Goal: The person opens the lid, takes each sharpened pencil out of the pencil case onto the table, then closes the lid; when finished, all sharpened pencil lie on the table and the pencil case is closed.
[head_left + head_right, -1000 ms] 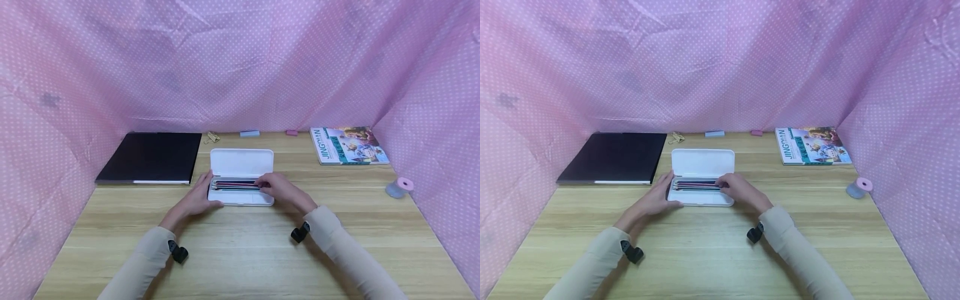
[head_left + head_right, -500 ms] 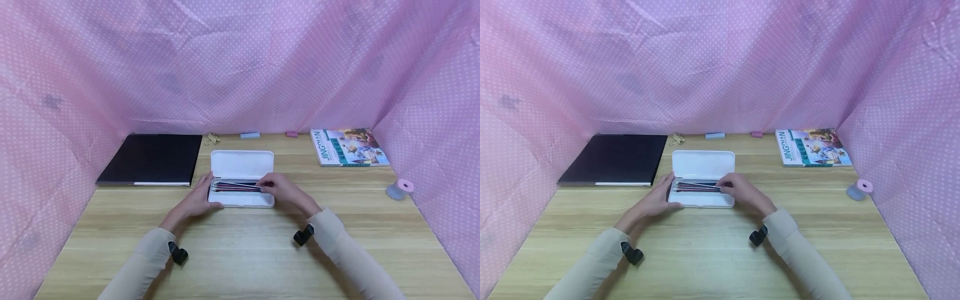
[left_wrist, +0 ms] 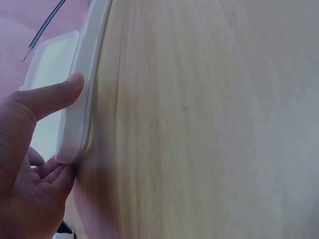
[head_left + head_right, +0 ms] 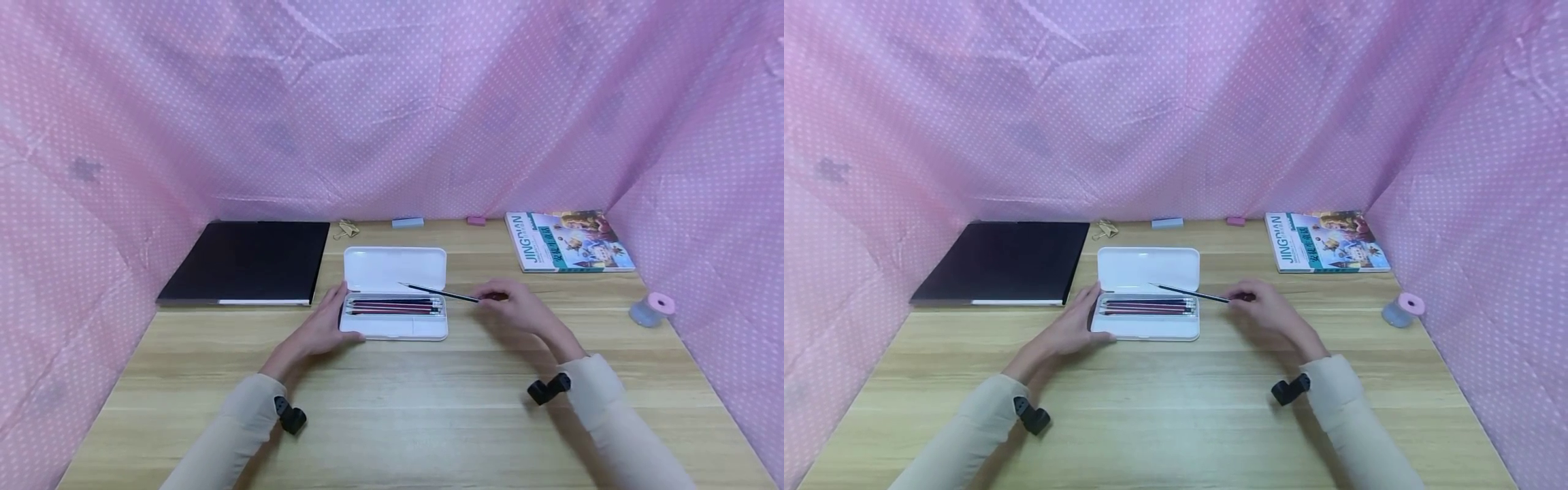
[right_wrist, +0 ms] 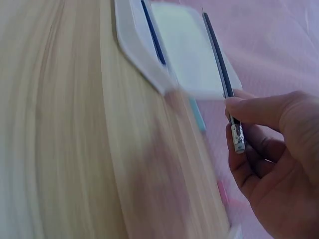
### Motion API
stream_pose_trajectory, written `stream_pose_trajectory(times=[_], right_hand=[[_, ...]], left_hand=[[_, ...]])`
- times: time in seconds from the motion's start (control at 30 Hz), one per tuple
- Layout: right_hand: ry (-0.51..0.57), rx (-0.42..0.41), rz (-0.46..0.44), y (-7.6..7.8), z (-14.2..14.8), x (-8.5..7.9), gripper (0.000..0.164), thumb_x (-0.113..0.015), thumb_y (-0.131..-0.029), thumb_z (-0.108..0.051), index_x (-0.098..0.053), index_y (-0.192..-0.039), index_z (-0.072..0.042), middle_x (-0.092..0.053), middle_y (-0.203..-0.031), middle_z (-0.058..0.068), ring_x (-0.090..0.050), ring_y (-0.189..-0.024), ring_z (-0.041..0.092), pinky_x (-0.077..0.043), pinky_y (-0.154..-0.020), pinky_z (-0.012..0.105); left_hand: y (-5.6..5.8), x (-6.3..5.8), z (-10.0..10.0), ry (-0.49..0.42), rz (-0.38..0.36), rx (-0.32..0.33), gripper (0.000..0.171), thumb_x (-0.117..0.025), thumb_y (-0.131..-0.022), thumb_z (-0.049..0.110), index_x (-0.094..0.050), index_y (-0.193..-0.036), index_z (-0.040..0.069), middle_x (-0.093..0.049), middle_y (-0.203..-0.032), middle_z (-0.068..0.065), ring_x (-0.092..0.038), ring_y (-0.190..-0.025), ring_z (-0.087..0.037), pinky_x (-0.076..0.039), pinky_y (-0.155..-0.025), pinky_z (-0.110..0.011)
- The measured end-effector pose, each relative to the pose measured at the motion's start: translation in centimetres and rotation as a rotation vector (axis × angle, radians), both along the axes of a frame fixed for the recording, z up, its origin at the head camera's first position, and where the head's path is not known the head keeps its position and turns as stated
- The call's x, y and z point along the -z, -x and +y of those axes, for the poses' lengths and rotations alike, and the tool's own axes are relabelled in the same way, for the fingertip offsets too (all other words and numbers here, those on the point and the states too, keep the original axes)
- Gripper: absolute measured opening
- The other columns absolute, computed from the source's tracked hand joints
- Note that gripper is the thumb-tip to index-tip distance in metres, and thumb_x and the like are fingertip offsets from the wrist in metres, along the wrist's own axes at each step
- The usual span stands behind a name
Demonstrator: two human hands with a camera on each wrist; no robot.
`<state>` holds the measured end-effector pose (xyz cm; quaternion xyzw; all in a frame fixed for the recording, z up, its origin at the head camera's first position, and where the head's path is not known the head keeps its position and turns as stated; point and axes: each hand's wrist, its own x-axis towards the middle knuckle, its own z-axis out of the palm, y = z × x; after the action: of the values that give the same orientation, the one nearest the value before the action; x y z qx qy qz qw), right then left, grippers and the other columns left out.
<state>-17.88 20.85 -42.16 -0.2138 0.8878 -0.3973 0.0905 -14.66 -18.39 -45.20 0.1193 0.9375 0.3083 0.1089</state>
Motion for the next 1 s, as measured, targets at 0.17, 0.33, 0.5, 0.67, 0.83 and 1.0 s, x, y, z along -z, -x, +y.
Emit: stream_pose_trajectory(times=[0.17, 0.33, 0.5, 0.67, 0.83, 1.0], right_hand=[[-0.040, 0.046, 0.042, -0.1, 3.4, 0.5, 0.018, -0.060, -0.090, -0.023, -0.068, -0.106, -0.020, -0.065, -0.102, 0.000, -0.057, -0.095, 0.018, -0.045, -0.081, 0.037], [-0.076, 0.096, 0.048, 0.2, 6.6, 1.2, 0.019, -0.058, -0.091, -0.023, -0.068, -0.106, -0.017, -0.065, -0.106, 0.003, -0.057, -0.099, 0.019, -0.044, -0.085, 0.038], [-0.110, 0.125, 0.069, 0.7, 8.7, 2.0, 0.018, -0.059, -0.091, -0.019, -0.069, -0.104, -0.012, -0.065, -0.106, 0.007, -0.056, -0.100, 0.020, -0.042, -0.083, 0.026], [-0.132, 0.138, 0.057, 1.4, 9.2, 2.7, 0.018, -0.058, -0.091, -0.017, -0.069, -0.104, -0.010, -0.065, -0.106, 0.008, -0.056, -0.100, 0.022, -0.042, -0.082, 0.027], [-0.148, 0.133, 0.034, 2.2, 9.1, 3.0, 0.019, -0.059, -0.091, -0.016, -0.069, -0.105, -0.010, -0.065, -0.107, 0.010, -0.055, -0.104, 0.028, -0.039, -0.091, 0.045], [-0.175, 0.114, 0.059, 2.7, 9.0, 3.1, 0.019, -0.059, -0.089, -0.011, -0.069, -0.105, -0.011, -0.064, -0.107, 0.013, -0.054, -0.107, 0.033, -0.037, -0.092, 0.051]], left_hand=[[-0.2, -0.1, 0.0, 0.002, 0.009, 0.001, 0.118, -0.075, -0.067, 0.054, -0.001, -0.149, 0.013, -0.016, -0.149, -0.010, -0.025, -0.133, -0.026, -0.024, -0.107, -0.045], [-0.2, -0.2, 0.1, 0.000, 0.013, 0.002, 0.117, -0.074, -0.067, 0.055, -0.002, -0.149, 0.013, -0.018, -0.149, -0.009, -0.025, -0.132, -0.025, -0.025, -0.106, -0.045], [-0.2, -0.2, 0.0, 0.004, 0.013, 0.003, 0.117, -0.075, -0.067, 0.054, -0.002, -0.149, 0.013, -0.019, -0.148, -0.010, -0.026, -0.132, -0.025, -0.025, -0.106, -0.044], [-0.1, -0.3, 0.0, -0.006, 0.021, 0.005, 0.117, -0.075, -0.067, 0.053, -0.002, -0.149, 0.013, -0.020, -0.147, -0.010, -0.028, -0.130, -0.025, -0.026, -0.106, -0.044], [-0.1, -0.3, 0.0, -0.008, 0.020, 0.008, 0.118, -0.075, -0.067, 0.053, -0.002, -0.149, 0.013, -0.021, -0.147, -0.009, -0.029, -0.130, -0.025, -0.027, -0.105, -0.045], [-0.2, -0.4, 0.0, -0.003, 0.011, 0.005, 0.116, -0.076, -0.068, 0.051, -0.002, -0.149, 0.013, -0.020, -0.147, -0.008, -0.028, -0.130, -0.024, -0.026, -0.106, -0.044]])
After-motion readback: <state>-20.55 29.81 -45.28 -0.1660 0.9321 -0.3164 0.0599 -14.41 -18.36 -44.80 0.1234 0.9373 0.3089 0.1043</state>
